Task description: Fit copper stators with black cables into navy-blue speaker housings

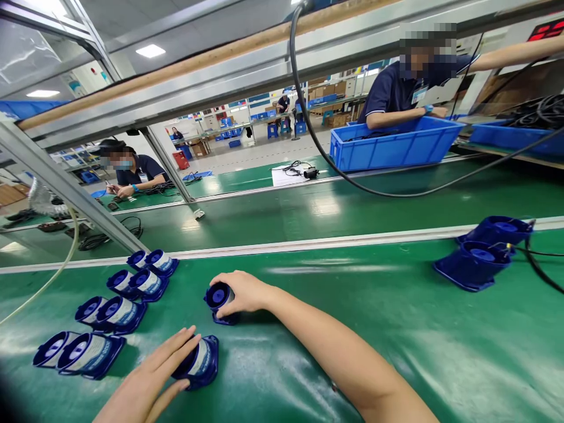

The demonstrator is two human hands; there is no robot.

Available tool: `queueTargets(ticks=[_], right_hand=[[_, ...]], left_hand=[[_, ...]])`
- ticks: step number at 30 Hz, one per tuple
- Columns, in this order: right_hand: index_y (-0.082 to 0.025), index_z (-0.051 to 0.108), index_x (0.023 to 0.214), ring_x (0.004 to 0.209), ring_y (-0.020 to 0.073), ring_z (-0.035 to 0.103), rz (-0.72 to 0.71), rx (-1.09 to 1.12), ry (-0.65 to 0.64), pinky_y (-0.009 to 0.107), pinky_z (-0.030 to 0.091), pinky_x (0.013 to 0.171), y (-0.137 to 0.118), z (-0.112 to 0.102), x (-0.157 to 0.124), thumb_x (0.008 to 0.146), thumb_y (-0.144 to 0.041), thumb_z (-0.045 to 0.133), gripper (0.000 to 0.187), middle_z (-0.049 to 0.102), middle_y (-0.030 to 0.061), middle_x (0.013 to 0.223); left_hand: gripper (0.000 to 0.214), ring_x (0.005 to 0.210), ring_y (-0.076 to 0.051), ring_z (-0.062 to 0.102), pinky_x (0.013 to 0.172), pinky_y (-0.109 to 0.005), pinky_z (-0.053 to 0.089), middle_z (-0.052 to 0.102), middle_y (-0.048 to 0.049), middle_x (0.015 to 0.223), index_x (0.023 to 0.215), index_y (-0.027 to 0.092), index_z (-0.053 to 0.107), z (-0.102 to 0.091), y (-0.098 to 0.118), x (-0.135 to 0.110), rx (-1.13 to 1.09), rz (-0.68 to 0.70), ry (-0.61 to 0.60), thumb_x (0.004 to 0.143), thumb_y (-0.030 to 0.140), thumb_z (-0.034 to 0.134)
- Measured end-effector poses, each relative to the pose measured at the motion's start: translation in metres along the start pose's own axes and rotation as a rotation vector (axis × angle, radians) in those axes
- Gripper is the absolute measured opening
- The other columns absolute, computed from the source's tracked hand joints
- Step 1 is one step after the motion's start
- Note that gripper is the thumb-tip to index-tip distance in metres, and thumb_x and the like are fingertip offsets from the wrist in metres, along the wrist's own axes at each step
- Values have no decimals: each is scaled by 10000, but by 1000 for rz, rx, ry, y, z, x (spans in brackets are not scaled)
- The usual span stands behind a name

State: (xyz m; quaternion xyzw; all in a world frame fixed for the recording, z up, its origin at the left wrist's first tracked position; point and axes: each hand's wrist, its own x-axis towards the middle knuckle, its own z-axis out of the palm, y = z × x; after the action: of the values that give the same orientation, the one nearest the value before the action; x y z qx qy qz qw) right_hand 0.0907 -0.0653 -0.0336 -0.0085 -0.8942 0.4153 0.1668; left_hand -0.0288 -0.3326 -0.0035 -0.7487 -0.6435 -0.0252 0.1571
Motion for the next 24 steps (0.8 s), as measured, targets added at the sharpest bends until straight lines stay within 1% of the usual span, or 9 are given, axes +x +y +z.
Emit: queueTargets(ticks=[2, 5, 8, 10, 12, 15, 17, 19, 24], right_hand=[[-246, 601, 1368, 1183, 312, 605, 26, 3, 44, 442, 453, 1047, 0, 10, 2, 704, -423, 901, 750, 666, 88, 1309], [-212, 552, 1434, 1237, 326, 588, 3, 21, 8, 457, 440, 1084, -4, 18, 3, 788, -497, 831, 759, 636, 114, 1364], [-216, 501, 1492, 1327, 303, 549, -20, 73, -39, 455, 402, 1142, -6, 13, 2, 989, -574, 543, 618, 580, 102, 1449], [-232, 516, 1480, 1365, 264, 527, -3, 129, 37, 427, 385, 1167, -5, 7, 3, 1049, -560, 391, 556, 561, 73, 1475], [-242, 570, 1423, 1335, 234, 557, 30, 179, 180, 394, 412, 1147, 0, 1, 3, 1051, -555, 377, 523, 598, 50, 1437], [-233, 621, 1337, 1249, 222, 613, 95, 208, 372, 384, 451, 1090, 13, -4, 4, 1046, -553, 377, 496, 661, 51, 1344], [-222, 623, 1316, 1207, 230, 629, 141, 200, 454, 398, 456, 1065, 23, -6, 3, 1050, -552, 354, 502, 685, 67, 1290], [-223, 620, 1302, 1145, 234, 649, 183, 190, 517, 405, 466, 1028, 34, -6, 2, 1048, -554, 348, 498, 706, 72, 1227], [-225, 633, 1246, 999, 233, 662, 215, 143, 537, 385, 479, 913, 55, 1, 1, 1026, -551, 390, 463, 723, 65, 1094]], left_hand=[[672, 1280, -213, 593, 927, -281, 592, 515, -53, 1492, 1627, 257, 95, 1, -3, 4, -10, 59, -22, 1042, 418, 385], [643, 1309, -217, 563, 939, -298, 585, 523, -54, 1484, 1627, 242, 87, 0, -6, 9, 13, 112, -12, 1054, 372, 349], [663, 1338, -280, 536, 940, -397, 598, 464, -93, 1529, 1624, 219, 146, -2, -6, 16, 64, 85, 14, 1041, 439, 371], [818, 1407, -350, 448, 1000, -497, 560, 367, -158, 1581, 1620, 147, 151, -3, -2, 24, 71, 20, 22, 988, 566, 458], [1020, 1468, -401, 330, 1082, -582, 481, 282, -201, 1610, 1617, 88, 94, 0, 2, 36, 37, -16, 16, 913, 684, 529], [1101, 1499, -395, 263, 1142, -620, 417, 230, -194, 1630, 1619, 121, -34, 15, 2, 56, -40, -12, -64, 896, 742, 518], [1035, 1512, -354, 251, 1179, -592, 392, 207, -164, 1645, 1617, 170, -76, 29, -10, 66, -80, -57, -143, 936, 719, 478], [963, 1527, -328, 224, 1217, -565, 346, 185, -149, 1656, 1621, 184, -44, 41, -30, 74, -98, -135, -187, 966, 703, 434], [880, 1528, -315, 246, 1235, -544, 304, 236, -177, 1638, 1610, 116, 154, 56, -102, 85, -80, -275, -215, 988, 705, 356]])
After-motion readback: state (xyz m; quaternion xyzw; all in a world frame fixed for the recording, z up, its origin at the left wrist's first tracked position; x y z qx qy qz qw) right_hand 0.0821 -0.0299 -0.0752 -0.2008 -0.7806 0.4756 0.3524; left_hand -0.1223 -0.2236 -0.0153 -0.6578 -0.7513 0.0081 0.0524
